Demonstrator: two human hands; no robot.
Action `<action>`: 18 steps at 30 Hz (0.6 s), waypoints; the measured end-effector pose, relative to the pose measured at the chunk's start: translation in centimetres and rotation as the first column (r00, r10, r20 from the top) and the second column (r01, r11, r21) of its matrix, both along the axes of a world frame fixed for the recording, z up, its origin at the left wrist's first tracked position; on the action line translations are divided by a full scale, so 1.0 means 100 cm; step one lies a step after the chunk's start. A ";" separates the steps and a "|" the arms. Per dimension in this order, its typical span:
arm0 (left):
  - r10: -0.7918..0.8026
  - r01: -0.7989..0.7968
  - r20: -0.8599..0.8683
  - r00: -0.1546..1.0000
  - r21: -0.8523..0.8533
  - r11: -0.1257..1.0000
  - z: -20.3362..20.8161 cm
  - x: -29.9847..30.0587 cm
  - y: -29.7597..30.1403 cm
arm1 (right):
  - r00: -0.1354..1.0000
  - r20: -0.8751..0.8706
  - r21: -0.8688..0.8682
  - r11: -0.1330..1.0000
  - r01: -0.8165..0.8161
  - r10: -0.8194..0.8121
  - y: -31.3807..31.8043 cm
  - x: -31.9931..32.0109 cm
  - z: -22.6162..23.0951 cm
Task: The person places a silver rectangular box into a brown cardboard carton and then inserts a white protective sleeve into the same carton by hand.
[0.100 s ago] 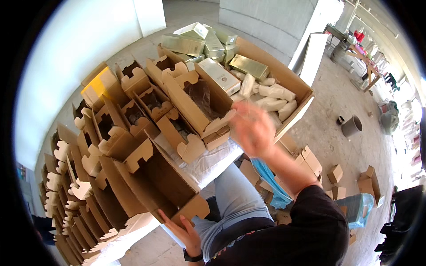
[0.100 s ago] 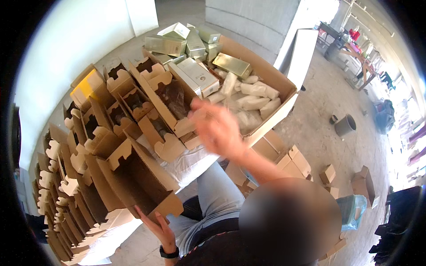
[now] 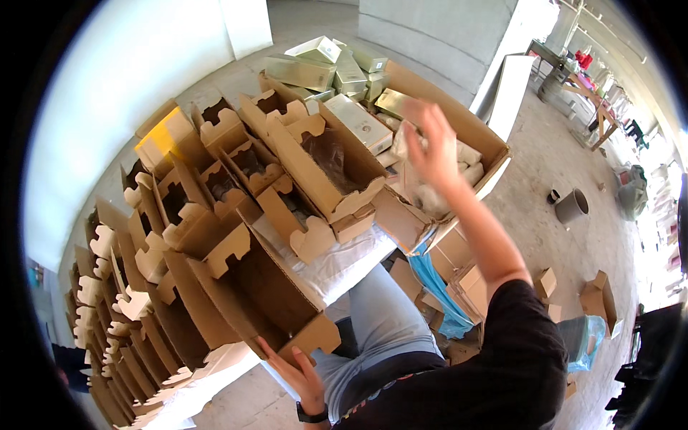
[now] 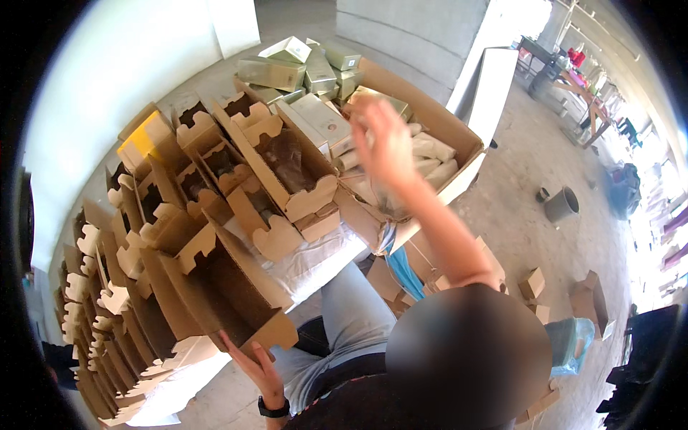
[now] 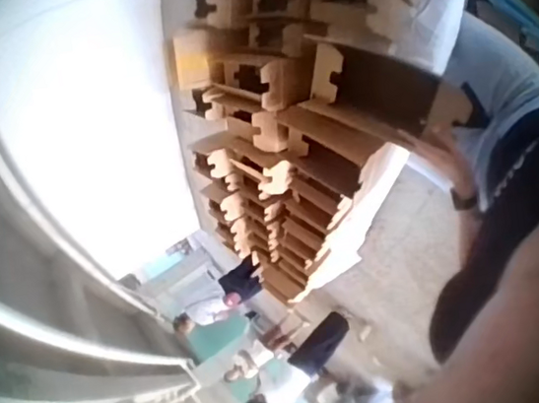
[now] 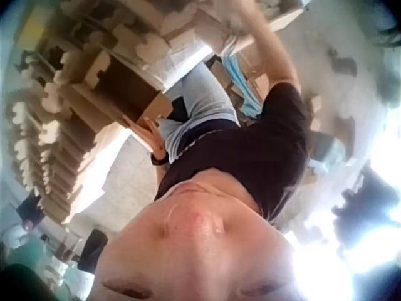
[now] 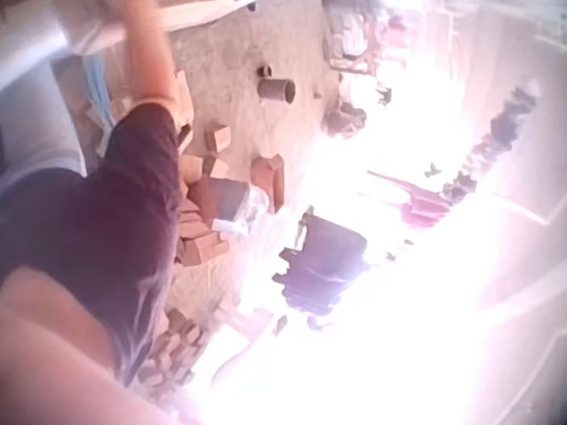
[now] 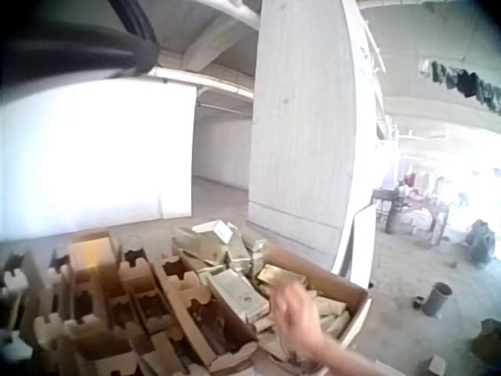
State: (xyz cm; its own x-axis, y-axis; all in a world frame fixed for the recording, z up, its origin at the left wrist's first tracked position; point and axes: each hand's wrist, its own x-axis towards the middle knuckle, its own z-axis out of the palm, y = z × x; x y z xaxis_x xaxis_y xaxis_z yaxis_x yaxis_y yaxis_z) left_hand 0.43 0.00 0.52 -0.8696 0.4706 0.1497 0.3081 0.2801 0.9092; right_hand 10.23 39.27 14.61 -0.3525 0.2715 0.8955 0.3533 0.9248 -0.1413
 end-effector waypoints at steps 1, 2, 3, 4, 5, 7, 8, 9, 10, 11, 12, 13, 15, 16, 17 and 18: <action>-0.024 0.020 -0.050 0.998 -0.067 0.998 -0.001 0.001 -0.002 | 0.984 0.095 -0.105 0.981 0.163 -0.154 0.036 0.008 -0.006; -0.034 0.024 -0.092 0.995 -0.111 0.994 0.001 -0.001 -0.002 | 0.967 0.120 -0.132 0.961 0.241 -0.226 0.074 0.014 -0.014; -0.040 0.019 -0.135 0.990 -0.158 0.987 0.004 -0.003 -0.002 | 0.906 0.251 -0.153 0.910 0.386 -0.342 0.108 0.020 -0.025; -0.034 0.006 -0.157 0.987 -0.174 0.985 0.010 -0.003 0.002 | 0.852 0.346 -0.137 0.877 0.460 -0.393 0.146 0.031 -0.046; -0.022 -0.012 -0.176 0.984 -0.191 0.981 0.013 -0.003 0.007 | 0.748 0.521 -0.207 0.789 0.578 -0.411 0.169 0.038 -0.063; -0.009 -0.030 -0.203 0.979 -0.189 0.981 0.009 -0.003 0.011 | 0.677 0.614 -0.240 0.722 0.650 -0.405 0.202 0.054 -0.093; 0.000 -0.044 -0.216 0.976 -0.196 0.980 0.007 -0.002 0.010 | 0.641 0.662 -0.257 0.686 0.681 -0.389 0.209 0.055 -0.101; -0.005 -0.039 -0.205 0.979 -0.214 0.976 0.006 -0.002 0.006 | 0.625 0.687 -0.282 0.656 0.700 -0.371 0.203 0.048 -0.103; -0.015 -0.032 -0.195 0.981 -0.235 0.972 0.007 -0.002 0.002 | 0.607 0.713 -0.307 0.621 0.721 -0.352 0.193 0.045 -0.105; -0.026 -0.022 -0.183 0.983 -0.255 0.967 0.009 -0.003 -0.001 | 0.588 0.738 -0.329 0.584 0.742 -0.331 0.189 0.041 -0.106; -0.030 -0.021 -0.190 0.981 -0.261 0.965 0.010 -0.002 -0.002 | 0.591 0.735 -0.330 0.586 0.740 -0.333 0.190 0.042 -0.109; -0.034 -0.020 -0.197 0.980 -0.266 0.964 0.011 -0.001 -0.002 | 0.593 0.732 -0.331 0.587 0.739 -0.335 0.193 0.044 -0.112; -0.043 -0.027 -0.225 0.973 -0.299 0.954 0.011 -0.001 -0.003 | 0.600 0.725 -0.333 0.590 0.736 -0.339 0.198 0.047 -0.115; -0.048 -0.036 -0.246 0.968 -0.326 0.945 0.009 -0.002 -0.003 | 0.605 0.712 -0.321 0.601 0.732 -0.357 0.200 0.049 -0.118; -0.055 -0.045 -0.268 0.962 -0.352 0.935 0.007 -0.004 -0.003 | 0.609 0.698 -0.308 0.610 0.730 -0.376 0.202 0.051 -0.124; -0.046 -0.053 -0.268 0.962 -0.350 0.935 0.007 -0.003 -0.002 | 0.613 0.686 -0.293 0.622 0.726 -0.392 0.201 0.051 -0.125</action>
State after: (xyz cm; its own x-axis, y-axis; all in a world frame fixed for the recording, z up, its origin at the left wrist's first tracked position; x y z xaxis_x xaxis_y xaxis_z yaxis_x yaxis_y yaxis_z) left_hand 0.13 -0.24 1.21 -0.8216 0.5327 0.2029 0.5244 0.5667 0.6355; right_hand 15.30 59.41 2.06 -0.2983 0.9141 0.2747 0.9320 0.3411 -0.1230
